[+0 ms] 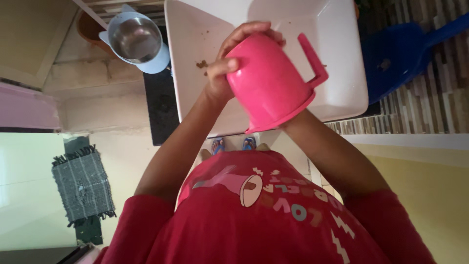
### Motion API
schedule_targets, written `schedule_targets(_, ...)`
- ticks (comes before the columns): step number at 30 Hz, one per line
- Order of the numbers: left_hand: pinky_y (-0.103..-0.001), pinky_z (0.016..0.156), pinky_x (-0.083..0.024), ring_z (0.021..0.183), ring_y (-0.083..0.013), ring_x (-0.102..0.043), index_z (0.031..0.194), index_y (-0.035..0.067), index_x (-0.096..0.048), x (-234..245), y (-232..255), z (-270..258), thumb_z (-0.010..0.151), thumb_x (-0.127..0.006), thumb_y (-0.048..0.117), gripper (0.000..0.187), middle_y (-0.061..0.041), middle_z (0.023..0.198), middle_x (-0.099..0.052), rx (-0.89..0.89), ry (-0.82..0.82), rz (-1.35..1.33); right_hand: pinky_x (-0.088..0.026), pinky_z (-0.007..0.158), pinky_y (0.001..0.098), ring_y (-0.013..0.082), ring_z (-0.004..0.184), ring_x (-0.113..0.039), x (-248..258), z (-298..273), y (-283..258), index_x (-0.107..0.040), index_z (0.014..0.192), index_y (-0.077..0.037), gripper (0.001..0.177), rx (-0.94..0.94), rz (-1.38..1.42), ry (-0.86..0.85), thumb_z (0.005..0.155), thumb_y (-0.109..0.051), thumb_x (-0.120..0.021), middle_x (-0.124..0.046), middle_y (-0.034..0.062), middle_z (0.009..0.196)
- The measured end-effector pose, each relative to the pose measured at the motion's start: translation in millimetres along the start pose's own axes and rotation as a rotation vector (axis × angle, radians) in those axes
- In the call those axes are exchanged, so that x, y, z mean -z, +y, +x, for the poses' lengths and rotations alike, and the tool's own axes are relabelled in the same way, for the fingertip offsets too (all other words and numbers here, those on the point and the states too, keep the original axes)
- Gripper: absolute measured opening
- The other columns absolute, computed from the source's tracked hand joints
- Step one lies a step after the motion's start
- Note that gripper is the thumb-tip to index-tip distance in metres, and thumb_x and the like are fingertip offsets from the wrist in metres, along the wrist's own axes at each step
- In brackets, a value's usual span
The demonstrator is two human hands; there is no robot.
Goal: The person washes a blue dustpan, a pink mug, and a small metal bowl at a sink using a yellow sponge and running water, scrubing the surfaces and rinsing them.
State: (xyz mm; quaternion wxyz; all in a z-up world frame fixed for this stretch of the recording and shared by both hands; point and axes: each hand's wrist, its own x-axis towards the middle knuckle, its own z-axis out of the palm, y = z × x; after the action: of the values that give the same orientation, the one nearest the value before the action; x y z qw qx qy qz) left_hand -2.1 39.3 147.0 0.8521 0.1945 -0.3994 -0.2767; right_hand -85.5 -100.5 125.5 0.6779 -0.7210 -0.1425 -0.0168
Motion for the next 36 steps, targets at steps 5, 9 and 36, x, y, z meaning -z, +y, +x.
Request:
schedule_targets(5,-0.046,0.090,-0.050,0.105,-0.0347,-0.059,0.150,-0.002,-0.050,14,-17,-11,0.091,-0.074,0.047,0.080,-0.022,0.120,-0.064,0.317,0.581,0.186,-0.051,0.120,0.0384,0.0232,0.146,-0.052,41,19,31,-0.038,0.157,-0.010,0.048,-0.189,0.420,0.159,0.114,-0.025,-0.051,-0.048,0.0104,0.156)
schedule_targets(9,-0.045,0.094,-0.050,0.115,-0.0322,-0.057,0.146,0.001,-0.049,10,-25,-8,0.085,-0.074,0.058,0.087,-0.017,0.125,-0.063,0.372,0.696,-0.072,-0.051,0.117,0.0384,0.0235,0.142,-0.053,54,20,37,-0.040,0.155,-0.010,0.048,-0.290,0.571,0.006,0.112,-0.026,-0.053,-0.050,0.0109,0.153)
schedule_targets(36,-0.041,0.089,-0.051,0.099,-0.0267,-0.059,0.116,-0.004,-0.059,-12,-31,4,0.096,-0.076,0.040,0.052,-0.015,0.106,-0.060,0.199,0.851,-0.081,-0.047,0.123,0.0373,0.0221,0.144,-0.050,2,21,42,-0.037,0.155,-0.009,0.060,0.011,0.638,-0.061,0.104,-0.026,-0.065,-0.048,0.0101,0.153)
